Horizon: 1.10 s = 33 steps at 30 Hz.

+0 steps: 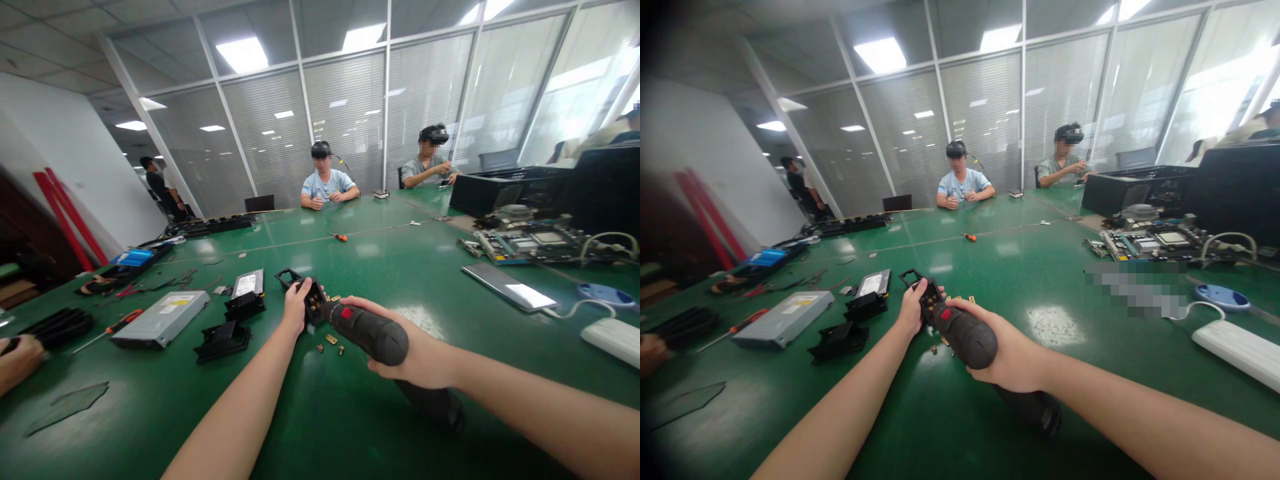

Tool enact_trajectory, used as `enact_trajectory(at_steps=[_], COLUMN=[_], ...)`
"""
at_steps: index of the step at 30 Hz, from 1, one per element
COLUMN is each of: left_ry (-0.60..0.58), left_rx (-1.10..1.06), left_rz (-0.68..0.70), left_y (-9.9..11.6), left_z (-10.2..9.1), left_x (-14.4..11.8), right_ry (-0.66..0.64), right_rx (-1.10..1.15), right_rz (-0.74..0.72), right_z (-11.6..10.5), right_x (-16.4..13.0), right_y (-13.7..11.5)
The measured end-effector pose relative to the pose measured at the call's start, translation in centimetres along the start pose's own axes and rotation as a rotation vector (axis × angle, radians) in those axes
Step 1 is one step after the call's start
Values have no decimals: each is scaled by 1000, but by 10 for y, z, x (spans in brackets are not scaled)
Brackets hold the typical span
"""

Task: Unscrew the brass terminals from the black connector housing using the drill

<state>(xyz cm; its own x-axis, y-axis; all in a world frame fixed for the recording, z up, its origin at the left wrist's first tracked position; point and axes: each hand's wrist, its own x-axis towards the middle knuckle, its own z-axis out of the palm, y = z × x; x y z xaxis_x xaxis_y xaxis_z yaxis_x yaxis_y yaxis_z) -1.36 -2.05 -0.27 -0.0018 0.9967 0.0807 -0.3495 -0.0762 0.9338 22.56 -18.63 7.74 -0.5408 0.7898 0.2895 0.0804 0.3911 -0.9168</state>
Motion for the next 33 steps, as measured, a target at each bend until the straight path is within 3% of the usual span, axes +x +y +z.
enact_trajectory(at_steps=[8,13,20,27,33], left_ry=[33,70,202,312,211], left_rx=[22,13,-6,53,17], left_rz=[42,79,86,96,105], left_y=[-6,-8,-14,-11,-11], left_z=[6,7,7,6,3], left_x=[1,8,19,13,12], right_ry=[-33,-42,-7,1,-24], right_rx=[97,112,177,190,181], right_rz=[72,78,90,151,175], right_z=[4,3,-3,0,4], right_x=[1,2,8,9,9], right_y=[-13,-3,10,12,15])
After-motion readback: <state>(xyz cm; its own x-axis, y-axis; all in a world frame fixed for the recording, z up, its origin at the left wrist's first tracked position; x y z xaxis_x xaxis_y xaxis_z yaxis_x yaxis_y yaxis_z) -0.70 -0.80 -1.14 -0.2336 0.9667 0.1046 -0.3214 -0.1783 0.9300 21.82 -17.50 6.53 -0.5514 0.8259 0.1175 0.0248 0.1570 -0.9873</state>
